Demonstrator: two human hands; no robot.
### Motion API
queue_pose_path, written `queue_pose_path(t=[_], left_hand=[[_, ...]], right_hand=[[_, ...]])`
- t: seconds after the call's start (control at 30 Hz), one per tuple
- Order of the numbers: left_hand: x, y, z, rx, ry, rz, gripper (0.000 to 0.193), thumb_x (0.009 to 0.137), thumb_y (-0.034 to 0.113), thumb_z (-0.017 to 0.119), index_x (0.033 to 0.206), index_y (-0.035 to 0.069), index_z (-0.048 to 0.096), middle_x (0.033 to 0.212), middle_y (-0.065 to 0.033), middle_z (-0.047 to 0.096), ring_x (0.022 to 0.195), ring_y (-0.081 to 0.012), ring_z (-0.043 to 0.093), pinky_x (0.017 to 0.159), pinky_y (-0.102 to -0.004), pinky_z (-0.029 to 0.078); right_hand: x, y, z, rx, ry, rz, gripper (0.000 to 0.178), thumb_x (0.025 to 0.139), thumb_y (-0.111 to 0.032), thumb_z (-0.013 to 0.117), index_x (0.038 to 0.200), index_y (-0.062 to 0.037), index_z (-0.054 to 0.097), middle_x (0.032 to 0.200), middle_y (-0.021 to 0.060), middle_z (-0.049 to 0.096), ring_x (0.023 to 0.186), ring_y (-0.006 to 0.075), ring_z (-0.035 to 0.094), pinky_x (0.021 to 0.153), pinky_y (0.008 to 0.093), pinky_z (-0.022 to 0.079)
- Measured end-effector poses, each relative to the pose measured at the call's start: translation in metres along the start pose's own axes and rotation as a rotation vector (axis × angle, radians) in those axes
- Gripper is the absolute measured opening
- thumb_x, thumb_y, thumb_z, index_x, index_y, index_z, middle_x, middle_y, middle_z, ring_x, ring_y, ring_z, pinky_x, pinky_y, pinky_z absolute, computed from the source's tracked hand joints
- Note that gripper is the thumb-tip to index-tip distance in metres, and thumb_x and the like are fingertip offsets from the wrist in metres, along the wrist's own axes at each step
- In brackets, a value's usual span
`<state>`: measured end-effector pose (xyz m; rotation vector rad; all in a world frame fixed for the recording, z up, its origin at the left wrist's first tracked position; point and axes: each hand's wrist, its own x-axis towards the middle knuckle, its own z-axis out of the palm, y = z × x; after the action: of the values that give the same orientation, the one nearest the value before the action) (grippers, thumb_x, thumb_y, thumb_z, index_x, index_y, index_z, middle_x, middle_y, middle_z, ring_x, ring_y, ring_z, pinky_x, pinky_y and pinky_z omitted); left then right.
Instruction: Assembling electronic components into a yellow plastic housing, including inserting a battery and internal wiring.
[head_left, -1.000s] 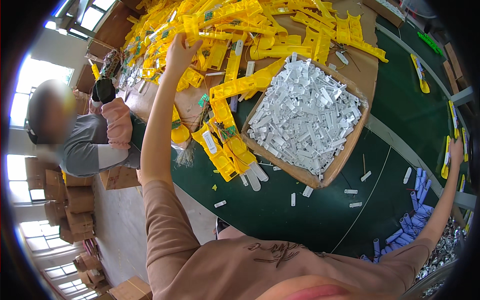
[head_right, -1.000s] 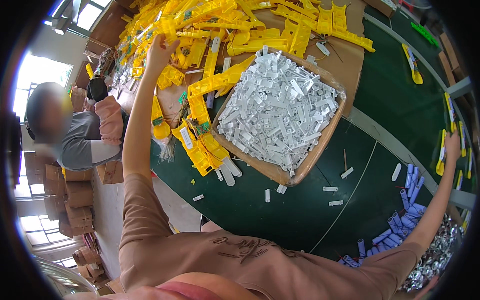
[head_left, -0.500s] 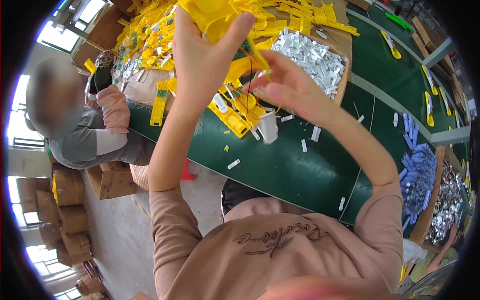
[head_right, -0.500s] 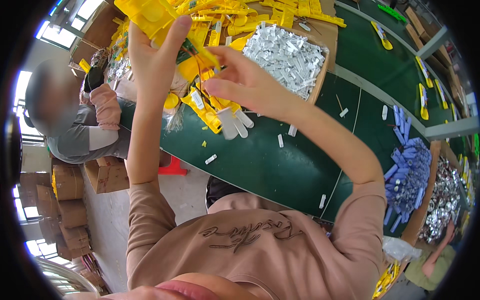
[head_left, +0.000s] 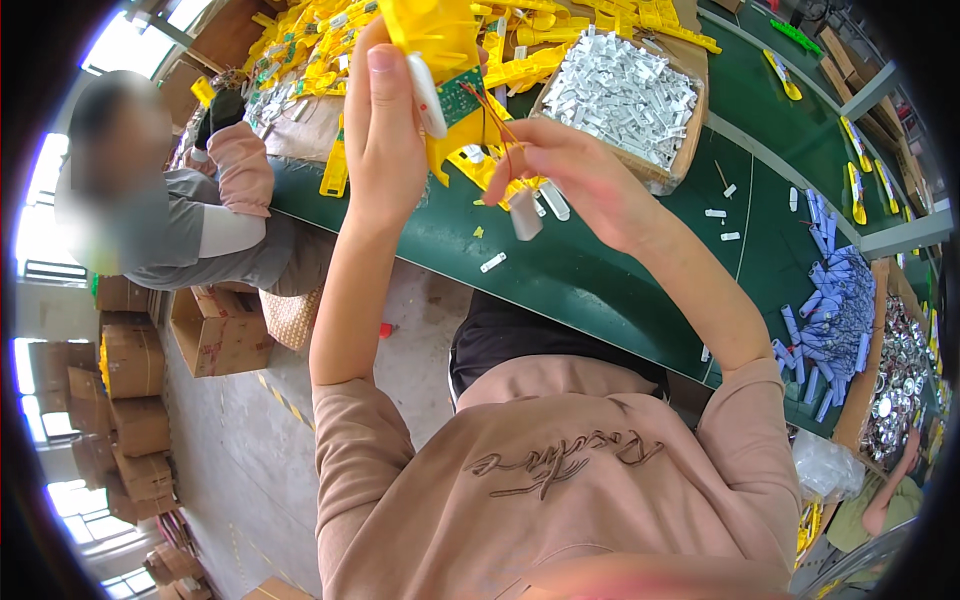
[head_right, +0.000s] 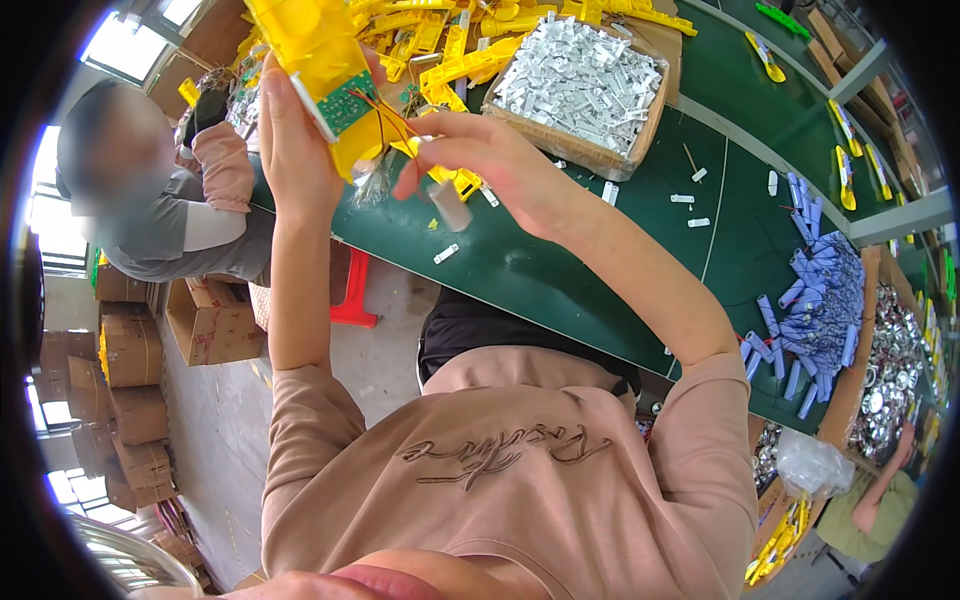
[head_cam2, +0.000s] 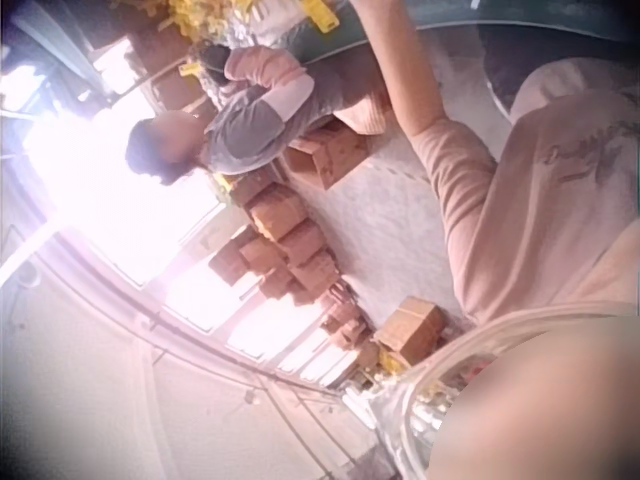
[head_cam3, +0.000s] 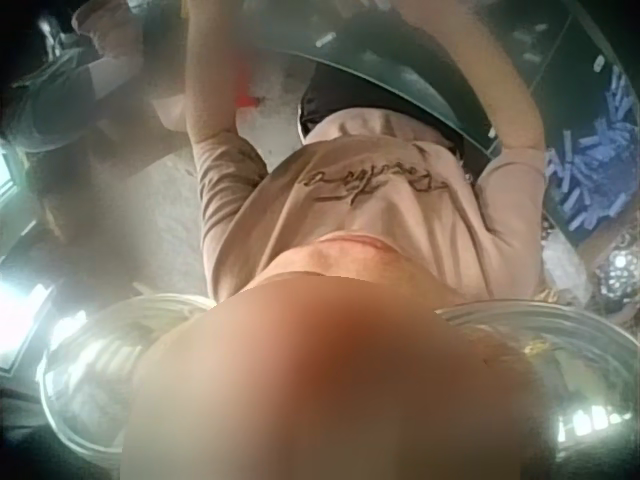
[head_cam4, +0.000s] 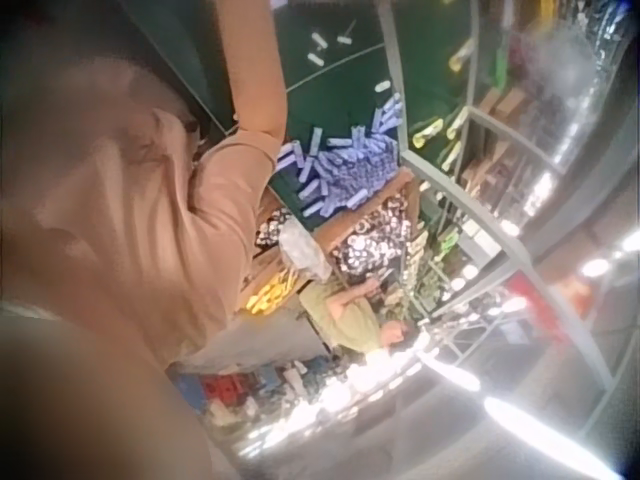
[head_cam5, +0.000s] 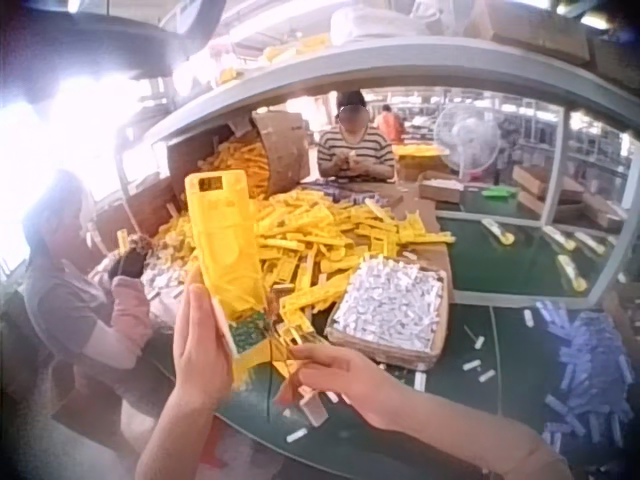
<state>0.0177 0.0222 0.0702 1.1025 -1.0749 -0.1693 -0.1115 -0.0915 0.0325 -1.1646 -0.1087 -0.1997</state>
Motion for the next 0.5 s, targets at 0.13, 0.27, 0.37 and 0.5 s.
queue_pose_path(t=[0.13, 0.27, 0.37, 0.5], left_hand=[[-0.001, 0.011, -0.007, 0.111, 0.004, 0.11, 0.047, 0.093, 0.042, 0.025, 0.114, 0.002, 0.038, 0.094, -0.015, 0.057, 0.08, -0.0207, 0.058, 0.074, -0.0318, 0.047], [-0.004, 0.011, -0.021, 0.201, 0.07, 0.129, 0.05, 0.092, 0.043, 0.028, 0.118, 0.001, 0.035, 0.093, -0.0155, 0.057, 0.077, -0.0214, 0.059, 0.071, -0.0319, 0.048], [-0.009, 0.016, -0.02, 0.31, 0.095, 0.159, 0.047, 0.093, 0.041, 0.029, 0.117, 0.002, 0.039, 0.092, -0.0082, 0.054, 0.076, -0.0125, 0.052, 0.068, -0.0245, 0.042], [-0.012, 0.014, -0.021, 0.476, 0.171, 0.168, 0.047, 0.093, 0.041, 0.03, 0.117, 0.002, 0.041, 0.092, -0.0035, 0.05, 0.076, -0.0068, 0.047, 0.065, -0.0205, 0.038]], right_hand=[[-0.012, -0.003, -0.007, -0.139, -0.083, 0.091, 0.021, 0.081, -0.018, 0.055, 0.094, -0.0014, 0.059, 0.08, 0.0049, 0.06, 0.073, 0.0123, 0.057, 0.07, 0.0236, 0.043], [-0.024, -0.022, -0.009, -0.462, 0.015, 0.093, 0.02, 0.081, -0.015, 0.055, 0.097, -0.0026, 0.059, 0.079, 0.0037, 0.06, 0.072, 0.0088, 0.057, 0.061, 0.0207, 0.043], [-0.029, -0.028, -0.013, -0.741, 0.128, -0.156, 0.021, 0.083, -0.015, 0.054, 0.099, -0.0016, 0.058, 0.079, 0.0029, 0.059, 0.069, 0.0064, 0.054, 0.056, 0.0193, 0.04], [-0.039, -0.064, -0.012, -1.126, 0.132, -0.339, 0.021, 0.086, -0.012, 0.049, 0.102, -0.0006, 0.057, 0.09, 0.0037, 0.058, 0.067, 0.0069, 0.046, 0.06, 0.0206, 0.038]])
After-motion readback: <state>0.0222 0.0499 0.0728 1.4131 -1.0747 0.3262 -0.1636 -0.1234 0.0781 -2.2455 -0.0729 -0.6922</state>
